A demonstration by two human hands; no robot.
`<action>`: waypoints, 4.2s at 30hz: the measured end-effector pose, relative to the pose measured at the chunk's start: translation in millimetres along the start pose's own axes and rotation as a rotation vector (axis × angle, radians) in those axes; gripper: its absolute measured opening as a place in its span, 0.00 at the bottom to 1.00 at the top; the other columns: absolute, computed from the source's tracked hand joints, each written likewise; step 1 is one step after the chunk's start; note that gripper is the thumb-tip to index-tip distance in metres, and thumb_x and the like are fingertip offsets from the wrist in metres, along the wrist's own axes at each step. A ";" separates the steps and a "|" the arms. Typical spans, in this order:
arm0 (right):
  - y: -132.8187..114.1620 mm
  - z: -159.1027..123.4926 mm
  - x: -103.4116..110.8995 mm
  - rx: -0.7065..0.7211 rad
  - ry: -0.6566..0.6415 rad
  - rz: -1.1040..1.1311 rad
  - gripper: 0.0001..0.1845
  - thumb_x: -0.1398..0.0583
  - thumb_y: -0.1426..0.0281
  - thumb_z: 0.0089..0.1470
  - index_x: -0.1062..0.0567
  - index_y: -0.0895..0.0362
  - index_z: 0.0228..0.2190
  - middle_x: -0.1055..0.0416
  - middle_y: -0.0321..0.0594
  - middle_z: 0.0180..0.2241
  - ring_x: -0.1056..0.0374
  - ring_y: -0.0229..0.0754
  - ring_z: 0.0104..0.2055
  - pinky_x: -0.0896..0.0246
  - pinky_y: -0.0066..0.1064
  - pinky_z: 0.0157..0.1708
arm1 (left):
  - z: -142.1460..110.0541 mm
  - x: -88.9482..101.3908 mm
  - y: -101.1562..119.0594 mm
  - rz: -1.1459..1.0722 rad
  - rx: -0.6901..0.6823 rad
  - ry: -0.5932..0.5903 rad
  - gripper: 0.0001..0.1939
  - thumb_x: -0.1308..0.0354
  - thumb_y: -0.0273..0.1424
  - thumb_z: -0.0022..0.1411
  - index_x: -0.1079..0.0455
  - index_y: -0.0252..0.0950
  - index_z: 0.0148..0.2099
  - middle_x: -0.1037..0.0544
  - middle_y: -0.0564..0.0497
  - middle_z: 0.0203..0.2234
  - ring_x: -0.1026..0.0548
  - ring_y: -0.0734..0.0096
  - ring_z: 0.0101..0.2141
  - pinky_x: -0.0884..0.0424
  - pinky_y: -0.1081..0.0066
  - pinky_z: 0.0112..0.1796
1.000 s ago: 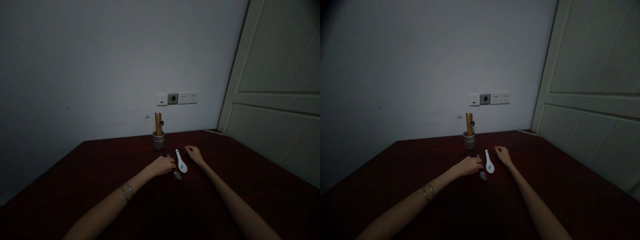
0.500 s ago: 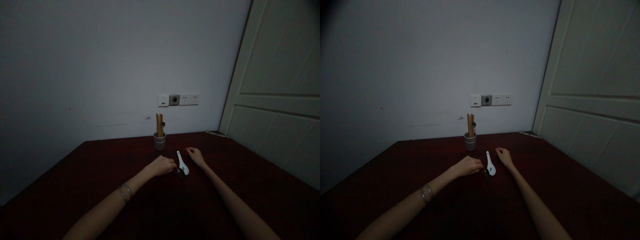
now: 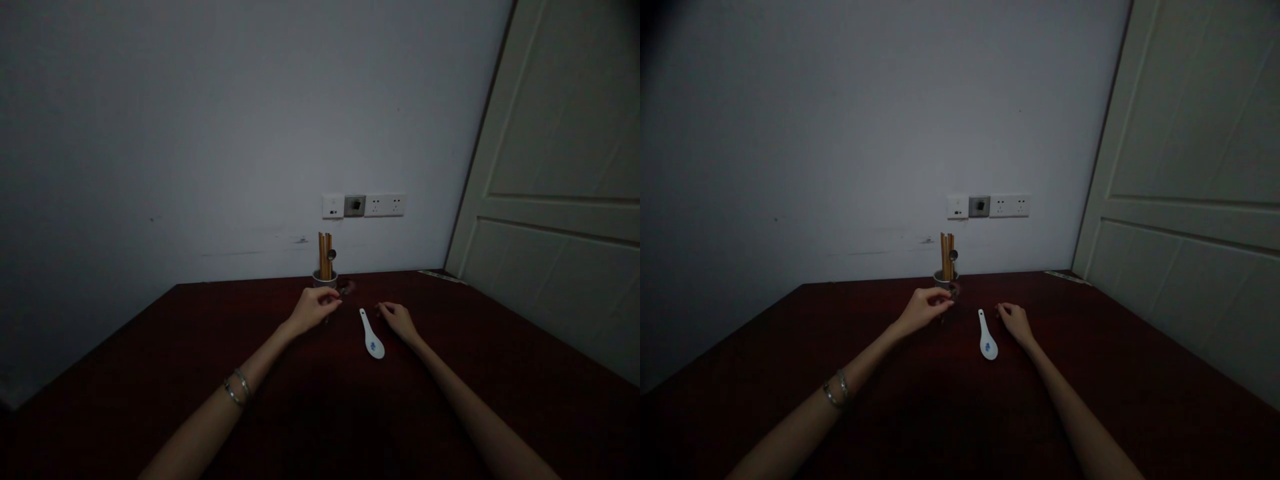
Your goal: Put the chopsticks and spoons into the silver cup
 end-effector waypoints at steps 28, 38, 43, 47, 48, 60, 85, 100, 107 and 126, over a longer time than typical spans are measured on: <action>-1.5 -3.5 1.1 0.039 0.052 0.140 0.17 0.45 0.61 0.47 0.23 0.59 0.32 0.24 0.44 0.31 0.29 0.45 0.33 0.37 0.34 0.36 | -6.0 0.8 -41.6 -0.598 0.343 0.185 0.14 0.37 0.36 0.44 0.33 0.30 0.29 0.26 0.51 0.19 0.36 0.82 0.10 0.43 0.80 0.12; -42.1 1.6 10.5 0.029 0.091 0.316 0.17 0.41 0.59 0.43 0.22 0.60 0.29 0.24 0.45 0.28 0.30 0.46 0.33 0.37 0.33 0.33 | -5.3 2.5 -43.5 -0.573 0.321 0.177 0.15 0.37 0.36 0.45 0.32 0.30 0.29 0.26 0.51 0.19 0.36 0.82 0.11 0.42 0.80 0.12; -107.1 -0.6 -0.7 0.061 -0.047 0.455 0.19 0.39 0.58 0.41 0.21 0.59 0.31 0.24 0.44 0.32 0.31 0.43 0.32 0.39 0.29 0.27 | -5.8 1.0 -41.4 -0.562 0.350 0.164 0.15 0.36 0.37 0.44 0.31 0.29 0.29 0.26 0.51 0.18 0.36 0.82 0.11 0.42 0.79 0.12; -143.8 -3.8 -17.1 0.117 -0.222 0.505 0.20 0.38 0.57 0.40 0.21 0.61 0.30 0.26 0.41 0.26 0.35 0.37 0.25 0.42 0.27 0.23 | -6.2 2.3 -38.3 -0.543 0.358 0.163 0.16 0.35 0.38 0.42 0.30 0.29 0.27 0.29 0.54 0.14 0.37 0.81 0.11 0.42 0.79 0.13; -148.8 -3.9 -19.6 0.126 -0.234 0.515 0.19 0.38 0.58 0.40 0.21 0.61 0.29 0.26 0.41 0.26 0.35 0.37 0.25 0.42 0.27 0.23 | -6.2 2.6 -37.8 -0.545 0.358 0.161 0.16 0.35 0.38 0.42 0.30 0.29 0.27 0.30 0.54 0.13 0.37 0.81 0.11 0.43 0.79 0.13; -171.8 -6.3 -29.8 0.198 -0.240 0.543 0.16 0.36 0.58 0.37 0.22 0.60 0.23 0.28 0.39 0.22 0.35 0.38 0.25 0.42 0.29 0.27 | -6.6 0.8 -40.0 -0.577 0.345 0.135 0.16 0.35 0.38 0.42 0.29 0.29 0.28 0.32 0.55 0.12 0.37 0.80 0.11 0.43 0.78 0.13; -170.6 14.6 -31.6 0.099 -0.153 0.572 0.18 0.36 0.57 0.36 0.22 0.60 0.24 0.27 0.39 0.23 0.34 0.39 0.27 0.42 0.29 0.29 | -11.5 -3.5 -61.6 -0.531 0.381 0.098 0.21 0.39 0.44 0.46 0.28 0.29 0.33 0.27 0.51 0.18 0.36 0.81 0.13 0.42 0.80 0.13; -159.0 101.0 -2.8 0.073 0.277 0.576 0.23 0.36 0.55 0.34 0.22 0.63 0.27 0.25 0.44 0.29 0.32 0.45 0.34 0.39 0.32 0.31 | -32.2 -21.0 -134.0 -0.634 0.648 0.139 0.22 0.47 0.45 0.54 0.31 0.28 0.32 0.27 0.50 0.20 0.36 0.82 0.13 0.42 0.81 0.12; -150.3 102.9 -34.7 0.070 0.276 0.560 0.26 0.38 0.53 0.35 0.22 0.64 0.27 0.25 0.46 0.28 0.32 0.44 0.30 0.39 0.30 0.27 | -32.2 -27.4 -132.7 -0.560 0.616 0.104 0.22 0.48 0.45 0.55 0.31 0.28 0.30 0.29 0.52 0.17 0.38 0.83 0.12 0.46 0.81 0.12; -106.6 111.6 -87.1 0.005 0.183 0.464 0.22 0.38 0.57 0.37 0.21 0.63 0.28 0.23 0.46 0.29 0.28 0.46 0.32 0.37 0.29 0.30 | -32.8 -30.7 -131.2 -0.475 0.641 0.052 0.19 0.50 0.41 0.59 0.31 0.28 0.30 0.30 0.54 0.16 0.38 0.83 0.12 0.46 0.80 0.13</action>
Point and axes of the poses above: each hand's wrist, its own z-axis towards the middle knuckle, its own x-axis out of the back of the hand, y = z × x, the point moved 5 cm from there along z, towards the middle knuckle
